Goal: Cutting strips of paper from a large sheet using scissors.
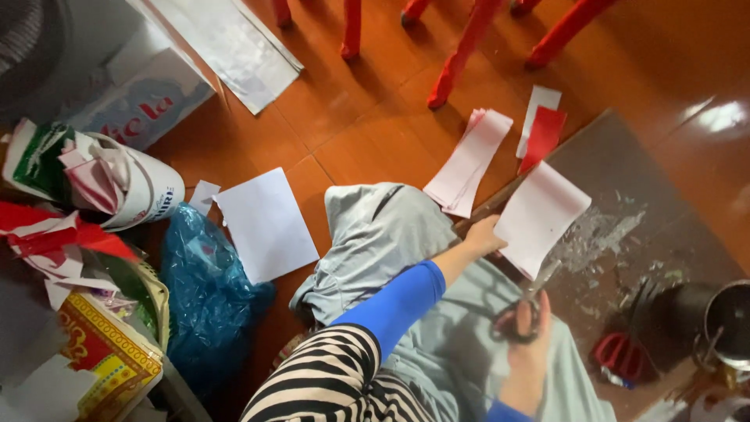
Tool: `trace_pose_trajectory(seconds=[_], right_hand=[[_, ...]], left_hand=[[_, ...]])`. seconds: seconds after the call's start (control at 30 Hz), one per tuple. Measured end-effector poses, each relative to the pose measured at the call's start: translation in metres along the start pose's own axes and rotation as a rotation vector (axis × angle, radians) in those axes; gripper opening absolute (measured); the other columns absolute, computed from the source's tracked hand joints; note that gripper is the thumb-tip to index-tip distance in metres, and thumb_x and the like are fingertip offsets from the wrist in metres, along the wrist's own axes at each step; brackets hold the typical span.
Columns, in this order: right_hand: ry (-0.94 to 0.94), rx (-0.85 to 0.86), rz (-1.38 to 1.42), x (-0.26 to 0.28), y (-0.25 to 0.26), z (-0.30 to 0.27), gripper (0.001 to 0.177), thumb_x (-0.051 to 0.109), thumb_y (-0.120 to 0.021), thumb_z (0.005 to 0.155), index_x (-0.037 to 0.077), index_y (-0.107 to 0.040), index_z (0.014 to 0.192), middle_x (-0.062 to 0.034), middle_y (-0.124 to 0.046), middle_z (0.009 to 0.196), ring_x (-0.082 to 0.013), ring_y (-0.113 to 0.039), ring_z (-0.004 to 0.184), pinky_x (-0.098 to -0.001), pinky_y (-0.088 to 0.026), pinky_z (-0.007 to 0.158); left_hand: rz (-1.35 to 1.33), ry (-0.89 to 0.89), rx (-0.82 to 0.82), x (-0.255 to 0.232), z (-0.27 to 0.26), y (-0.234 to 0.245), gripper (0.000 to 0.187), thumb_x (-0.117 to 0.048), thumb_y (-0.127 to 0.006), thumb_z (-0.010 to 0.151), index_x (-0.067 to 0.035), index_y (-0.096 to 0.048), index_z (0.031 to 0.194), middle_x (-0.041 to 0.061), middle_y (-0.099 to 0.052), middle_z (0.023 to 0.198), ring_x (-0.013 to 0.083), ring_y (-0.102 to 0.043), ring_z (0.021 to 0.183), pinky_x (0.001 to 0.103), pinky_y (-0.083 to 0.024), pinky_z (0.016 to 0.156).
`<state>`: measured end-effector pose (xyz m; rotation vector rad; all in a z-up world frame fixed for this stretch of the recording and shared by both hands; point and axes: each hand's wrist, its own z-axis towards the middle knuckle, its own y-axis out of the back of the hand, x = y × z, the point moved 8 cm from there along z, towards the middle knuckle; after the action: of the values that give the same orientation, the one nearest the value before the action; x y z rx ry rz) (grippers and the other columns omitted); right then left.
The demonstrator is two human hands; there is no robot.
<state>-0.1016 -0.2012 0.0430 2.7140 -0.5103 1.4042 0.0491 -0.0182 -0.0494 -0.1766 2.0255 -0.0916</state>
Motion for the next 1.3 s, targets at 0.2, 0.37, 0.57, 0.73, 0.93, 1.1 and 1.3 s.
trace_pose_trajectory(seconds=[0.2, 0.37, 0.57, 0.73, 0.93, 1.1, 1.3], right_hand=[[-0.194, 0.234, -0.015, -0.051, 0.033, -0.034, 0.076, 0.036, -0.059, 0.099, 0.025, -0.029, 0.168, 0.0036, -0.059, 0.091, -0.0132, -0.063, 0.08, -0.0305, -0.047, 0.06], [0.002, 0.362, -0.328, -0.026, -0.007, -0.032, 0.084, 0.027, -0.063, 0.098, 0.017, -0.018, 0.168, -0.0033, -0.064, 0.092, -0.0144, -0.061, 0.084, -0.0307, -0.049, 0.074], [0.075, 0.326, -0.454, 0.004, -0.028, -0.02, 0.087, 0.027, -0.068, 0.096, 0.01, -0.018, 0.165, -0.0033, -0.064, 0.087, -0.0139, -0.06, 0.079, -0.0286, -0.05, 0.076], [0.026, 0.287, -0.432, 0.021, -0.036, -0.015, 0.088, 0.031, -0.071, 0.093, 0.01, -0.022, 0.164, -0.0031, -0.064, 0.079, -0.013, -0.061, 0.073, -0.0285, -0.051, 0.072], [0.002, 0.273, -0.346, 0.01, -0.032, -0.005, 0.091, 0.037, -0.074, 0.091, 0.01, -0.025, 0.163, -0.002, -0.064, 0.081, -0.0111, -0.06, 0.074, -0.0276, -0.05, 0.071], [0.221, 0.241, -0.275, -0.009, -0.032, 0.002, 0.088, 0.036, -0.078, 0.095, 0.001, -0.031, 0.161, -0.0016, -0.061, 0.101, -0.0093, -0.055, 0.091, -0.0266, -0.049, 0.083], [0.159, 0.2, -0.27, -0.009, -0.03, 0.003, 0.082, 0.031, -0.076, 0.095, 0.001, -0.035, 0.159, -0.0037, -0.062, 0.105, -0.0108, -0.057, 0.094, -0.0262, -0.048, 0.082]], left_hand=[[-0.277, -0.001, 0.047, 0.055, 0.045, -0.018, 0.048, 0.009, -0.074, 0.074, 0.005, -0.061, 0.121, 0.016, -0.073, 0.096, 0.0237, -0.069, 0.066, 0.037, -0.058, 0.054], [-0.309, 0.101, 0.101, 0.059, 0.038, -0.017, 0.053, 0.006, -0.078, 0.077, 0.001, -0.058, 0.126, 0.012, -0.071, 0.108, 0.0221, -0.07, 0.083, 0.038, -0.063, 0.062], [-0.161, 0.13, 0.156, 0.03, 0.015, -0.015, 0.055, 0.008, -0.076, 0.081, -0.001, -0.057, 0.132, 0.012, -0.07, 0.112, 0.022, -0.071, 0.089, 0.035, -0.064, 0.066], [-0.162, 0.181, 0.232, 0.004, -0.008, -0.024, 0.056, 0.011, -0.07, 0.085, -0.004, -0.051, 0.135, 0.012, -0.068, 0.113, 0.0224, -0.071, 0.092, 0.036, -0.066, 0.066], [-0.09, 0.241, 0.256, -0.012, -0.026, -0.031, 0.056, 0.009, -0.066, 0.089, -0.007, -0.046, 0.139, 0.01, -0.067, 0.116, 0.0217, -0.071, 0.095, 0.034, -0.065, 0.069], [-0.08, 0.241, 0.209, -0.013, -0.025, -0.028, 0.053, 0.012, -0.064, 0.088, -0.004, -0.046, 0.136, 0.01, -0.065, 0.117, 0.0219, -0.07, 0.095, 0.035, -0.066, 0.07], [0.026, 0.254, 0.214, -0.003, -0.019, -0.024, 0.054, 0.013, -0.065, 0.087, -0.001, -0.048, 0.136, 0.017, -0.066, 0.114, 0.0251, -0.071, 0.088, 0.035, -0.065, 0.065]])
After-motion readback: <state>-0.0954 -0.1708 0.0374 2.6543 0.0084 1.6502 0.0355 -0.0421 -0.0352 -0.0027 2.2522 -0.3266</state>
